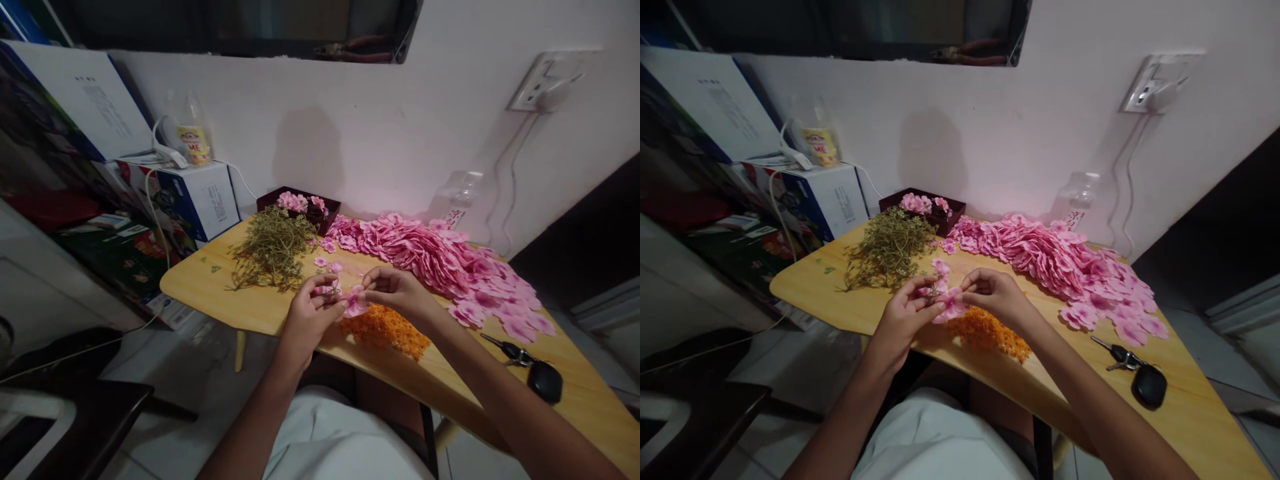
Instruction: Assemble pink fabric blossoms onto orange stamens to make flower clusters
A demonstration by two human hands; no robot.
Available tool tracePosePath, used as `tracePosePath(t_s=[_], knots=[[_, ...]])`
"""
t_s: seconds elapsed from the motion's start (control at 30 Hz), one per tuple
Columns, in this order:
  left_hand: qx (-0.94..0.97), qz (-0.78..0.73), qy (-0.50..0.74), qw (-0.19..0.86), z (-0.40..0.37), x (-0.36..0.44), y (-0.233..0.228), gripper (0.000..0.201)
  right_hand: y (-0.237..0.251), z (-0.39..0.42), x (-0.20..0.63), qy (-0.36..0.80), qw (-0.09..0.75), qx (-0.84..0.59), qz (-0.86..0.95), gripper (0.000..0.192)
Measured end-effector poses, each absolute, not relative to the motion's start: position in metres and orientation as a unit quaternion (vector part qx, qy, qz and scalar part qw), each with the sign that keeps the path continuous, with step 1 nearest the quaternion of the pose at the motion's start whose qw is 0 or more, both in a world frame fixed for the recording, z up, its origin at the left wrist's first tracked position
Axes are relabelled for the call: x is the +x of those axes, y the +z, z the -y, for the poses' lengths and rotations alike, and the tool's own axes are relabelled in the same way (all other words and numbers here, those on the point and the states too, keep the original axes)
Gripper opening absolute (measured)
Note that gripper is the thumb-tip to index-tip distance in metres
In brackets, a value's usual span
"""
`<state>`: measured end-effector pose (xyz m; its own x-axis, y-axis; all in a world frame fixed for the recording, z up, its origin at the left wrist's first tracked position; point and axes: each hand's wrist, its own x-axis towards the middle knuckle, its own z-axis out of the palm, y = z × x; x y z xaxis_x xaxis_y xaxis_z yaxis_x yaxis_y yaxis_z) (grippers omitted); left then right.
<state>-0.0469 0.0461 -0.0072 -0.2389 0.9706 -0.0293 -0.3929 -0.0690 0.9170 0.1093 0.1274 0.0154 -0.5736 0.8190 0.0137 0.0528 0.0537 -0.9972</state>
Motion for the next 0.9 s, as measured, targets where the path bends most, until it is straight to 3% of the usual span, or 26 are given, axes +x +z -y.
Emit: tracePosePath(t_s=[0.17,0.3,0.4,0.67,0.8,0.9], knots=[[0.301,-0.417,0.679,0.523,-0.05,-0.053,-0.009,0.049,0.013,-0.136,0.112,0.519,0.314,-0.339,0.719,0.027],[0.257,-0.424,0.716,0.491,-0.055,-0.066,-0.01,0.052,0.001,-0.151,0.117,0.257,0.191,-0.355,0.879,0.014],[0.241,-0.436,0.732,0.465,-0.057,-0.074,-0.01,0.054,-0.01,-0.158,0.117,0.171,0.124,-0.353,0.912,0.015],[0.248,-0.436,0.732,0.461,-0.058,-0.074,-0.015,0.053,-0.017,-0.166,0.102,0.189,0.109,-0.382,0.898,0.013],[0.251,-0.438,0.73,0.46,-0.058,-0.074,-0.015,0.05,-0.017,-0.171,0.1,0.247,0.135,-0.39,0.877,0.007],[0.25,-0.437,0.734,0.456,-0.059,-0.075,-0.015,0.05,-0.017,-0.171,0.104,0.32,0.172,-0.388,0.847,0.013]])
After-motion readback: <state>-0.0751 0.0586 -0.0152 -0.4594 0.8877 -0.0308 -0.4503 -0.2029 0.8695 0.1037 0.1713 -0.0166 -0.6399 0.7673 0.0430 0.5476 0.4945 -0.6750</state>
